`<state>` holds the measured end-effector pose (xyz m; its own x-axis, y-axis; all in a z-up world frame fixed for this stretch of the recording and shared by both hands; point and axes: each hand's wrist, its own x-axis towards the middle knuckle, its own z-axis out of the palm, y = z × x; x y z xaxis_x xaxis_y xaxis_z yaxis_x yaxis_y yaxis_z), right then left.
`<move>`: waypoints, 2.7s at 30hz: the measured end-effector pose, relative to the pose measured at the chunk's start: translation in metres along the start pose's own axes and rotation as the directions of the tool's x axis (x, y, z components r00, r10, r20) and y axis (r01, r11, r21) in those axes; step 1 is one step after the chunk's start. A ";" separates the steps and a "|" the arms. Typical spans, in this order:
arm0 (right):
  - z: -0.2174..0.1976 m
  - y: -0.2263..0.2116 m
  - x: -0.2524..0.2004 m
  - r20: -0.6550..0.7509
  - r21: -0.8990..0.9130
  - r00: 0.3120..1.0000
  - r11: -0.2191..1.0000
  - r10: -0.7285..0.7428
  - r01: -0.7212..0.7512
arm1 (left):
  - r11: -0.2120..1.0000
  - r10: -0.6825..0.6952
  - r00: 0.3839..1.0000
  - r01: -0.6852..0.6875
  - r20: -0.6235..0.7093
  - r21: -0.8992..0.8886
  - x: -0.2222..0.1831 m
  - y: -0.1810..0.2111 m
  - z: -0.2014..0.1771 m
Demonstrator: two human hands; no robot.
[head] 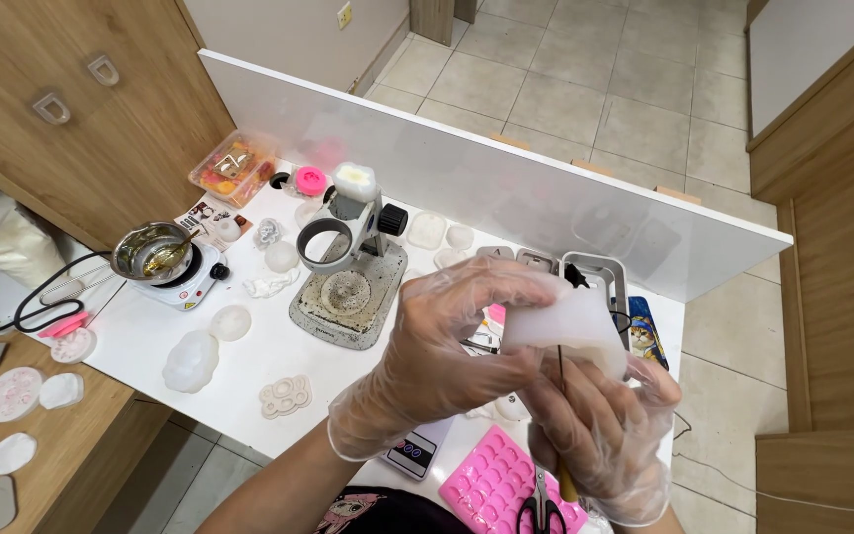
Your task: Preparing a silicone mold and inserting a wick for candle making.
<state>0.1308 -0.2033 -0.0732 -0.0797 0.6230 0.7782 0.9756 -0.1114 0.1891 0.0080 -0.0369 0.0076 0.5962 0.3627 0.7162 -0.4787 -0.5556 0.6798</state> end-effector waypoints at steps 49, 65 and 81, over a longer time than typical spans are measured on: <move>-0.039 -0.043 0.043 0.110 0.478 0.758 0.634 0.643 -0.608 | 0.922 0.244 0.965 -0.199 -0.099 0.332 -0.007 0.020 0.003; -0.033 -0.043 0.052 0.049 0.494 0.775 0.658 0.631 -0.568 | 0.912 0.245 0.961 -0.183 -0.129 0.366 -0.006 0.016 0.006; -0.018 -0.037 0.050 -0.034 0.501 0.817 0.717 0.575 -0.484 | 0.844 0.322 0.942 -0.238 -0.100 0.480 -0.003 -0.013 0.011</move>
<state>0.0869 -0.1822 -0.0303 0.4890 0.4191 0.7650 0.8408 0.0069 -0.5413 0.0192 -0.0386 -0.0056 0.3430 0.2375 0.9088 -0.2363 -0.9146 0.3281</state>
